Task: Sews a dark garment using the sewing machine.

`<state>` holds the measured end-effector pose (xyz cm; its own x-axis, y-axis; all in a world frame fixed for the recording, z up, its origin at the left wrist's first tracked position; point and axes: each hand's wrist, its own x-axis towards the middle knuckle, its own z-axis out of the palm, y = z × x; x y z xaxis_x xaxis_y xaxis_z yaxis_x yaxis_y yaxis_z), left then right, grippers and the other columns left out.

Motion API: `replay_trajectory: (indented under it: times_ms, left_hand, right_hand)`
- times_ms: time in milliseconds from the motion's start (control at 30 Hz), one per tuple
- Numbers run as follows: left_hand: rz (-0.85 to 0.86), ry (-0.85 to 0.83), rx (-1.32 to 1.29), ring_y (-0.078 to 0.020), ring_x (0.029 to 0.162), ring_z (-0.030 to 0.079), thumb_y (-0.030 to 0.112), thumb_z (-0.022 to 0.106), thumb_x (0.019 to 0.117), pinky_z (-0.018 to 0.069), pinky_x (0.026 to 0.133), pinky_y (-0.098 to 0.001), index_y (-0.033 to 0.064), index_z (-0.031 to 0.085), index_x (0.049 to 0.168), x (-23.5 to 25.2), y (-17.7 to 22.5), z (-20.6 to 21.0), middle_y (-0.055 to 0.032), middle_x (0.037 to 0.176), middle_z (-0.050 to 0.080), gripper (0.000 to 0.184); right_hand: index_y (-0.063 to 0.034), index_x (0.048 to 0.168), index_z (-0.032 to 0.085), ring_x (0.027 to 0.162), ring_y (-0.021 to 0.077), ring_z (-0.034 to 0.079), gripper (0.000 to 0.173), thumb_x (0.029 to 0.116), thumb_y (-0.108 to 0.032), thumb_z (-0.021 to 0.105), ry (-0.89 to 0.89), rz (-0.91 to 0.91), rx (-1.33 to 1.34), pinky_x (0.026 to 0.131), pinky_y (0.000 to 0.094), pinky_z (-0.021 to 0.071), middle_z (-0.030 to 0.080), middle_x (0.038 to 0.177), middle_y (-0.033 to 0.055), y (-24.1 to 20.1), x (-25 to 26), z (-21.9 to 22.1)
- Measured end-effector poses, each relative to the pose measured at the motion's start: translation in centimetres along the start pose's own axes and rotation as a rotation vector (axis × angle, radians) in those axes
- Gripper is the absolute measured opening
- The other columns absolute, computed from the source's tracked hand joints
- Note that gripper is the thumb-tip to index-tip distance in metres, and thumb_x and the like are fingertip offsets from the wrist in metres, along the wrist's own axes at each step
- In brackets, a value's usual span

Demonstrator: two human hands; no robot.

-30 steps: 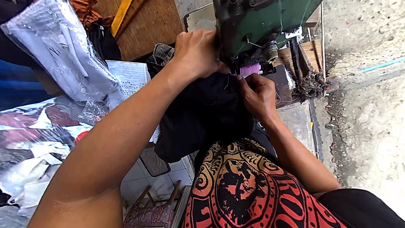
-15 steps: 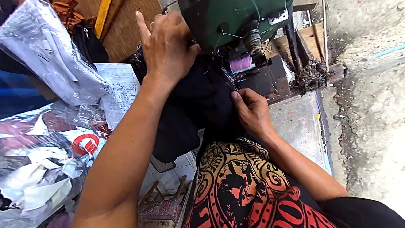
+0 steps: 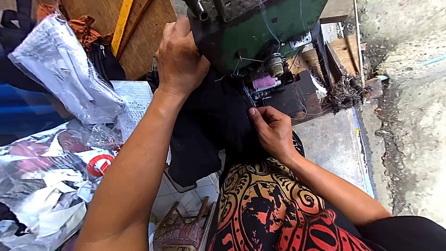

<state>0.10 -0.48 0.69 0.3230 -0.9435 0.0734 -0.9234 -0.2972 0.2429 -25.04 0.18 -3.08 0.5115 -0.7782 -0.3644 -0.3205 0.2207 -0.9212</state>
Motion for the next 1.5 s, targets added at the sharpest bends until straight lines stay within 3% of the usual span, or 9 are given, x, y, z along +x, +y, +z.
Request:
replay_trajectory:
  times_ms: [233,367,700,1167,1267,1333,1400,1433,1500]
  left_hand:
    - [-0.011,-0.027,0.040,-0.0489,0.110,0.062,0.035,0.058,0.0994,0.0465,0.087,-0.0626,-0.0023,0.067,0.120,1.1,-0.5,-0.2,-0.0303,0.125,0.062,0.043]
    - [-0.059,-0.096,0.037,-0.0502,0.116,0.062,0.041,0.056,0.0976,0.0461,0.091,-0.0661,-0.0053,0.059,0.128,1.4,-0.4,-0.3,-0.0327,0.125,0.063,0.056]
    - [-0.021,-0.082,0.044,-0.0538,0.103,0.065,0.037,0.058,0.0966,0.0466,0.082,-0.0694,-0.0070,0.063,0.112,2.8,-2.0,0.1,-0.0342,0.109,0.067,0.046]
    - [-0.040,-0.104,0.024,-0.0535,0.097,0.066,0.034,0.059,0.0952,0.0460,0.075,-0.0711,-0.0027,0.061,0.113,4.0,-3.2,0.1,-0.0322,0.105,0.066,0.041]
    - [0.044,0.057,0.113,-0.0390,0.086,0.071,0.046,0.055,0.0968,0.0508,0.067,-0.0611,0.0093,0.065,0.107,5.0,-6.1,2.8,-0.0181,0.095,0.071,0.039]
    - [-0.029,0.038,0.125,-0.0360,0.091,0.072,0.041,0.053,0.0975,0.0523,0.073,-0.0588,0.0083,0.066,0.106,6.1,-5.8,2.3,-0.0173,0.097,0.072,0.036]
    - [-0.233,-0.246,0.067,-0.0398,0.113,0.065,0.025,0.051,0.1020,0.0447,0.097,-0.0574,-0.0030,0.063,0.123,6.8,-2.0,-1.0,-0.0271,0.120,0.067,0.037]
    - [-0.239,-0.327,0.095,-0.0374,0.117,0.064,0.025,0.050,0.1050,0.0448,0.099,-0.0552,-0.0018,0.061,0.126,7.0,-1.9,-1.3,-0.0255,0.124,0.066,0.036]
    - [0.010,0.047,0.095,-0.0318,0.086,0.072,0.032,0.057,0.0955,0.0538,0.071,-0.0544,0.0079,0.066,0.102,6.8,-6.8,3.0,-0.0153,0.094,0.073,0.027]
  right_hand:
    - [-0.0088,0.090,0.071,0.051,-0.0016,0.053,0.018,0.1001,-0.024,0.068,0.000,0.050,0.074,0.047,0.0160,0.0435,0.061,0.064,-0.0058,0.0,0.0,0.2]
    - [-0.0084,0.087,0.069,0.049,-0.0007,0.051,0.021,0.1003,-0.025,0.068,0.016,0.084,0.109,0.046,0.0165,0.0420,0.059,0.062,-0.0050,0.0,-0.4,0.4]
    - [-0.0099,0.079,0.063,0.045,0.0052,0.047,0.028,0.0972,-0.029,0.072,0.064,0.092,0.158,0.041,0.0211,0.0380,0.054,0.058,-0.0017,-0.5,0.6,1.3]
    - [-0.0095,0.080,0.068,0.048,0.0049,0.049,0.023,0.0941,-0.025,0.076,0.025,0.352,0.352,0.045,0.0207,0.0393,0.058,0.060,-0.0013,-1.5,0.3,1.1]
    - [-0.0091,0.082,0.070,0.049,0.0058,0.051,0.022,0.0945,-0.026,0.076,0.007,0.365,0.347,0.046,0.0217,0.0408,0.060,0.061,-0.0002,-1.6,0.3,0.9]
    - [-0.0086,0.081,0.071,0.050,0.0055,0.052,0.022,0.0937,-0.025,0.077,0.001,0.359,0.342,0.047,0.0219,0.0414,0.061,0.060,-0.0006,-1.6,0.8,1.0]
    - [-0.0090,0.082,0.071,0.049,0.0036,0.051,0.020,0.0937,-0.024,0.077,-0.004,0.346,0.324,0.046,0.0205,0.0413,0.061,0.061,-0.0022,-1.4,0.6,1.0]
    - [-0.0088,0.082,0.071,0.049,0.0037,0.051,0.020,0.0937,-0.024,0.077,-0.005,0.334,0.315,0.046,0.0205,0.0408,0.061,0.060,-0.0021,-1.3,0.5,0.9]
    - [-0.0084,0.079,0.071,0.048,0.0050,0.050,0.023,0.0931,-0.025,0.077,-0.012,0.299,0.278,0.045,0.0218,0.0397,0.060,0.059,-0.0013,-0.9,0.6,0.9]
